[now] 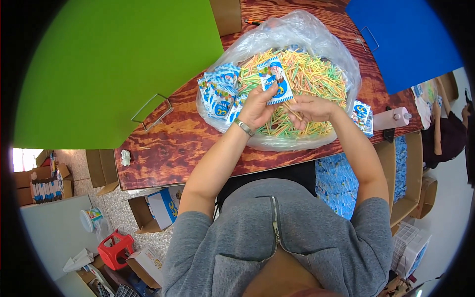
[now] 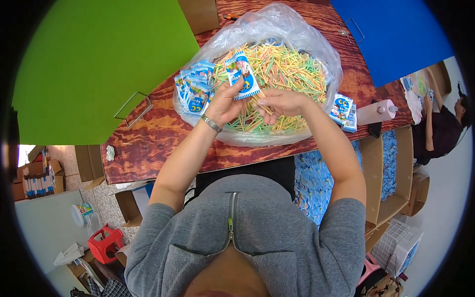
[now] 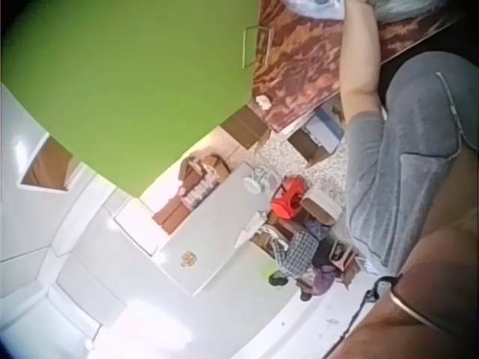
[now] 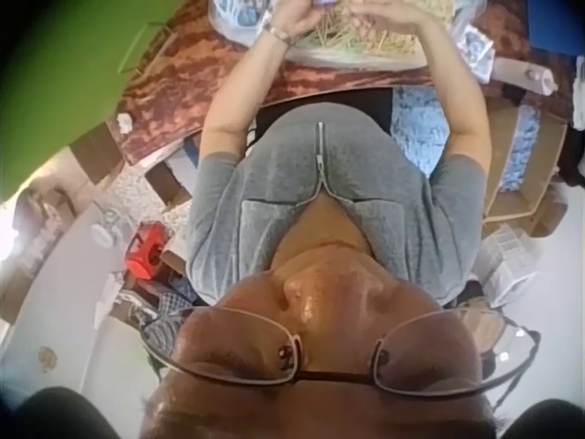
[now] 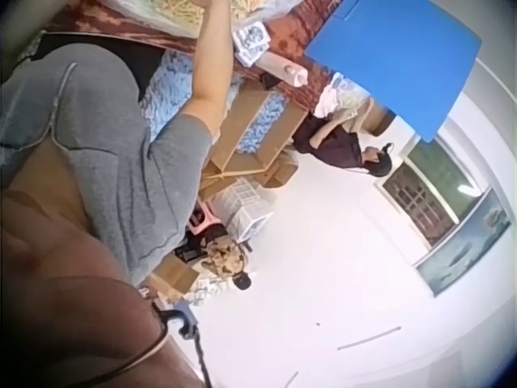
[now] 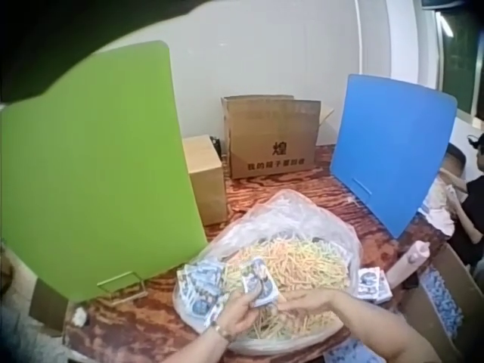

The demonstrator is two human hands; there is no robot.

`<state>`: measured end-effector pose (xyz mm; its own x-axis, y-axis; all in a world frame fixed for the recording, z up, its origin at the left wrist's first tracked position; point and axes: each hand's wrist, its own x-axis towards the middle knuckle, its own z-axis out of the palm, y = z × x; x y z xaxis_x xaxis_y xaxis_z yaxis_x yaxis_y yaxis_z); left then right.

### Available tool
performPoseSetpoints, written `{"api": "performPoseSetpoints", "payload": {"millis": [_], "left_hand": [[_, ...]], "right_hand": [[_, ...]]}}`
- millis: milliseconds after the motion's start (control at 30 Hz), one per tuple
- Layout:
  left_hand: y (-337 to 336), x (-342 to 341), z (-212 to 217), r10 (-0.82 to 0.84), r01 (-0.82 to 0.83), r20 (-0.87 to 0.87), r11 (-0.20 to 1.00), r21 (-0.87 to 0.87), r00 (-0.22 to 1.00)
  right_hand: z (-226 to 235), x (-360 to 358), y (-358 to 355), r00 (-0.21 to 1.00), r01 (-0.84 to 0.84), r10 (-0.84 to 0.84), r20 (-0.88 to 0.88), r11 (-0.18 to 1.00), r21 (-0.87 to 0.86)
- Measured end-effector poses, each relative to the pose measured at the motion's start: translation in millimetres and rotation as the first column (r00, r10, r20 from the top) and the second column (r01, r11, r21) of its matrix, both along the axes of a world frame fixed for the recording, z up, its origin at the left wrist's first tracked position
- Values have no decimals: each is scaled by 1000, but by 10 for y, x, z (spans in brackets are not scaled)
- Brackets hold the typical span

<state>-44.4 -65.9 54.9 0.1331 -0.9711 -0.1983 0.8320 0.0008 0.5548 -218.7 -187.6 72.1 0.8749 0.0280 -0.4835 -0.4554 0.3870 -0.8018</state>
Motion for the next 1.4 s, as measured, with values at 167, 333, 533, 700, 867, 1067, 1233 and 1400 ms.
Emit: {"api": "performPoseSetpoints", "payload": {"millis": [167, 333, 533, 700, 867, 1067, 1233, 1400], "left_hand": [[23, -21, 85, 22, 2, 248, 995, -97, 968], [271, 357, 273, 264, -246, 453, 964, -99, 852], [643, 429, 105, 220, -264, 493, 964, 22, 842], [741, 378, -53, 200, -242, 482, 970, 26, 853], [712, 364, 1, 198, -227, 491, 974, 0, 848], [656, 341, -62, 212, -241, 524, 970, -14, 825], [469, 200, -33, 199, -203, 384, 979, -30, 901], [299, 160, -73, 161, -152, 364, 987, -55, 917]], "right_hand": [[17, 124, 70, 998, 34, -48, -38, 950, -312], [51, 192, -45, 995, -66, 92, -30, 430, -900], [-203, 122, -30, 889, -247, 331, -317, -238, -939], [-311, 265, 157, 823, -410, 253, -508, -355, -840], [-336, 202, 39, 886, -92, 364, -287, -469, -879], [-80, 212, 49, 966, 34, 257, -27, -230, -973], [-107, 139, 114, 966, 211, -253, -56, 894, -395], [-201, 60, 196, 975, 222, -223, -5, 974, 52]]}}
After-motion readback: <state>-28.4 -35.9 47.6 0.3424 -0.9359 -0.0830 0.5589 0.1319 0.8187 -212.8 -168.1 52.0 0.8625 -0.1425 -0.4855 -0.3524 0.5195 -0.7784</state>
